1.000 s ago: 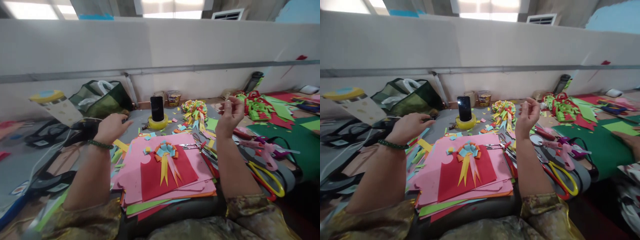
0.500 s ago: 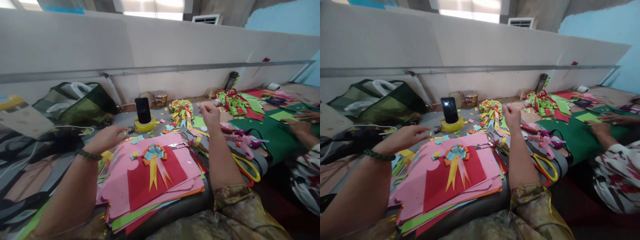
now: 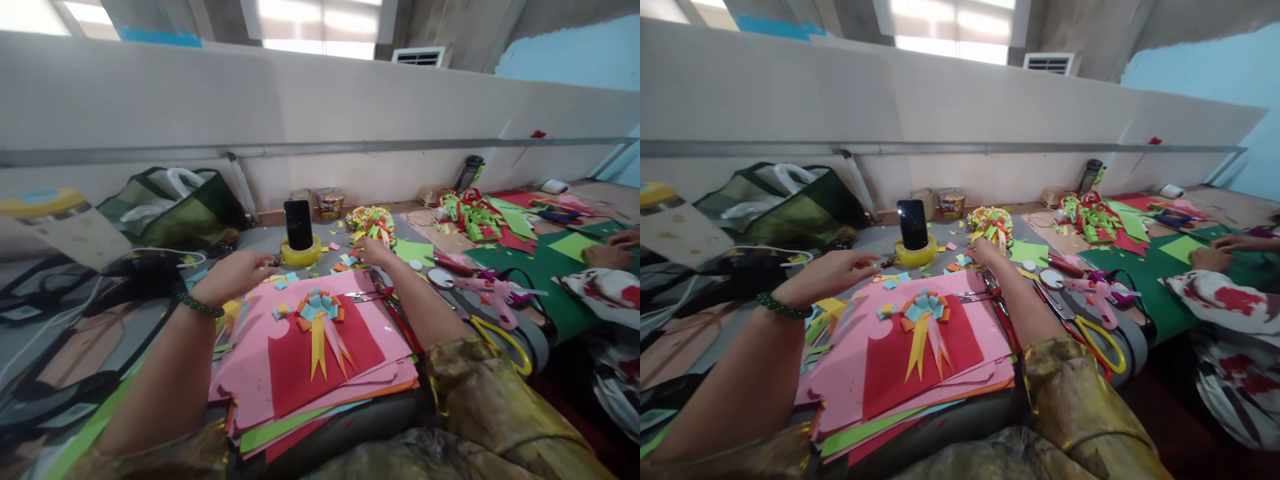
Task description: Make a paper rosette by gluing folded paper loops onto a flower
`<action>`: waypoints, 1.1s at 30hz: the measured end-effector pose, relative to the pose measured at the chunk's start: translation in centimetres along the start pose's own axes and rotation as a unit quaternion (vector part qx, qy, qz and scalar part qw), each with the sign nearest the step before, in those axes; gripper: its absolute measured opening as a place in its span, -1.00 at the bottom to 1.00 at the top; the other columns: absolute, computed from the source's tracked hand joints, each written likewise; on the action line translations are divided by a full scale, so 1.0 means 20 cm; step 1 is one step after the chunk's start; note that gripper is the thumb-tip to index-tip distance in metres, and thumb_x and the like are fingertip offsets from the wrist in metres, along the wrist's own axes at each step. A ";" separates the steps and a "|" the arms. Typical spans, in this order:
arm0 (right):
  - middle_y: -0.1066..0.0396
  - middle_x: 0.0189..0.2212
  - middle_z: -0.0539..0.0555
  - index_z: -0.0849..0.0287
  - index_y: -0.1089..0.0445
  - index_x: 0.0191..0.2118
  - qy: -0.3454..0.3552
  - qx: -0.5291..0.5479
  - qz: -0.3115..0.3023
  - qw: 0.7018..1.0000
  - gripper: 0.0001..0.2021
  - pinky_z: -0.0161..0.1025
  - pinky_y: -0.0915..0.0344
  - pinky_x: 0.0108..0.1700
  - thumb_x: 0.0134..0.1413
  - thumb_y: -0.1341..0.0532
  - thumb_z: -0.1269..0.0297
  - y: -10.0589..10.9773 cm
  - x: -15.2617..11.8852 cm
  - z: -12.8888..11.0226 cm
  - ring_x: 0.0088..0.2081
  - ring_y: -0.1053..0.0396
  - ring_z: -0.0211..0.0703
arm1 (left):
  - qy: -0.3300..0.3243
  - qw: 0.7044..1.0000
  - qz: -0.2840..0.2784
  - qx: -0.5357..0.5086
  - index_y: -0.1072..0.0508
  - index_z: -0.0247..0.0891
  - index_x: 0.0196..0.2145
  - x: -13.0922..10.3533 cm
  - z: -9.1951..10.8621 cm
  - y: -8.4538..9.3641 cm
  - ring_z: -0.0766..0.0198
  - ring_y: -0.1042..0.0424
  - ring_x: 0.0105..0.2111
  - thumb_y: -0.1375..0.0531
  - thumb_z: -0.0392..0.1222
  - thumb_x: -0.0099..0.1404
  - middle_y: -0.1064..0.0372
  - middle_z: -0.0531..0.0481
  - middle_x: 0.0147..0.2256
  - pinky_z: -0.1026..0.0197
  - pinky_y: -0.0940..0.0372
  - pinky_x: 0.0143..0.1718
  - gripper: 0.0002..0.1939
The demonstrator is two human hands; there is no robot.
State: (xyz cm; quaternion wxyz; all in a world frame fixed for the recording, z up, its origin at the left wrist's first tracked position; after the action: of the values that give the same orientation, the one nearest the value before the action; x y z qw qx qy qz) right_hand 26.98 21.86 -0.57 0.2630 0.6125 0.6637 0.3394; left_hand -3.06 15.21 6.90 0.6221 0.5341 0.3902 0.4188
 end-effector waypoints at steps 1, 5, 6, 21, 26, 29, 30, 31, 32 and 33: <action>-0.40 0.09 0.12 0.11 -0.42 0.06 -0.001 0.001 -0.006 1.000 -0.71 -0.03 -0.44 0.01 0.32 -0.21 0.13 -0.01 0.02 0.00 0.01 -0.43 -0.04 | -0.003 1.000 0.003 0.001 -0.58 -0.17 0.02 -0.01 0.01 0.01 -0.02 -0.58 -0.12 -0.03 0.12 0.27 -0.61 -0.16 -0.09 0.19 -0.36 -0.20 -0.46; -0.39 0.11 0.13 0.11 -0.40 0.09 -0.015 0.009 -0.010 1.000 -0.70 -0.02 -0.43 0.03 0.32 -0.21 0.14 0.00 0.05 -0.01 0.01 -0.42 -0.03 | -0.012 1.000 0.009 0.007 -0.60 -0.18 -0.05 -0.04 0.06 0.04 -0.05 -0.57 -0.13 -0.02 0.08 0.30 -0.62 -0.19 -0.13 0.17 -0.34 -0.22 -0.51; -0.38 0.11 0.13 0.12 -0.40 0.09 -0.019 0.014 -0.006 1.000 -0.69 -0.01 -0.43 0.03 0.32 -0.21 0.14 0.01 0.05 -0.01 0.02 -0.42 -0.02 | -0.009 1.000 0.013 0.007 -0.61 -0.19 -0.06 -0.05 0.06 0.04 -0.05 -0.57 -0.13 -0.03 0.07 0.30 -0.62 -0.19 -0.13 0.16 -0.34 -0.21 -0.52; -0.31 -0.71 0.03 0.04 -0.36 -0.78 0.204 0.460 -0.005 0.864 -0.37 -0.16 -0.38 -0.26 -0.10 -0.22 -0.42 0.16 -0.41 -0.59 -0.49 -0.32 -0.18 | -0.089 0.756 -0.050 -0.646 -0.58 -0.32 -0.28 -0.06 0.41 -0.07 0.36 -0.38 -0.47 -0.32 0.29 0.09 -0.54 -0.12 -0.30 0.30 -0.27 -0.47 -0.45; -0.23 -0.75 0.05 0.00 -0.34 -0.81 0.233 0.463 -0.031 0.855 -0.32 -0.09 -0.35 -0.29 -0.05 -0.11 -0.49 0.06 -0.49 -0.69 -0.48 -0.27 -0.10 | -0.123 0.622 -0.199 -0.747 -0.50 -0.34 -0.41 -0.14 0.59 -0.13 0.46 -0.29 -0.56 -0.49 0.26 -0.13 -0.50 -0.04 -0.43 0.38 -0.19 -0.58 -0.40; -0.26 -0.74 0.06 0.01 -0.35 -0.79 0.245 0.475 -0.028 0.845 -0.34 -0.12 -0.31 -0.34 -0.03 -0.13 -0.44 0.05 -0.50 -0.69 -0.50 -0.24 -0.12 | -0.137 0.600 -0.207 -0.760 -0.44 -0.33 -0.47 -0.15 0.61 -0.13 0.50 -0.24 -0.62 -0.56 0.10 -0.19 -0.37 0.11 -0.58 0.40 -0.18 -0.59 -0.46; -0.29 -0.72 0.05 0.02 -0.34 -0.79 0.243 0.483 -0.027 0.841 -0.35 -0.14 -0.31 -0.34 -0.03 -0.16 -0.42 0.05 -0.50 -0.69 -0.50 -0.25 -0.12 | -0.137 0.597 -0.204 -0.764 -0.42 -0.32 -0.49 -0.15 0.61 -0.14 0.51 -0.24 -0.65 -0.57 0.07 -0.21 -0.33 0.16 -0.61 0.40 -0.17 -0.60 -0.47; -0.34 -0.69 0.05 0.04 -0.32 -0.78 0.234 0.490 -0.020 0.840 -0.37 -0.15 -0.32 -0.33 -0.04 -0.18 -0.40 0.06 -0.51 -0.68 -0.48 -0.28 -0.13 | -0.136 0.595 -0.198 -0.767 -0.41 -0.31 -0.50 -0.15 0.61 -0.14 0.51 -0.24 -0.66 -0.57 0.05 -0.23 -0.30 0.18 -0.63 0.40 -0.18 -0.60 -0.47; -0.40 -0.63 0.05 0.05 -0.30 -0.76 0.216 0.496 -0.007 0.841 -0.39 -0.16 -0.33 -0.31 -0.06 -0.22 -0.38 0.08 -0.51 -0.66 -0.46 -0.31 -0.13 | -0.131 0.596 -0.188 -0.769 -0.40 -0.30 -0.51 -0.15 0.60 -0.14 0.50 -0.26 -0.66 -0.58 0.04 -0.24 -0.31 0.18 -0.63 0.40 -0.18 -0.59 -0.47; -0.46 -0.57 0.05 0.07 -0.28 -0.73 0.193 0.500 0.013 0.844 -0.41 -0.17 -0.34 -0.29 -0.09 -0.25 -0.36 0.10 -0.52 -0.63 -0.43 -0.35 -0.14 | -0.124 0.600 -0.174 -0.771 -0.39 -0.29 -0.50 -0.14 0.60 -0.14 0.48 -0.30 -0.65 -0.57 0.03 -0.24 -0.33 0.17 -0.62 0.39 -0.20 -0.58 -0.47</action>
State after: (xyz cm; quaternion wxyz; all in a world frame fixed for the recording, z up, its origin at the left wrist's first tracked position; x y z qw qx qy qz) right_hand 19.68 10.03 8.22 -0.2169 0.5918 0.7726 0.0767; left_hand 7.38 8.26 5.67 0.9063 -0.1754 -0.0731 0.3775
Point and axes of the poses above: each hand's wrist, its own x-axis towards the middle knuckle, its own y-axis out of the back of the hand, z = x × y, the point moved 5 cm from there along x, towards the middle knuckle
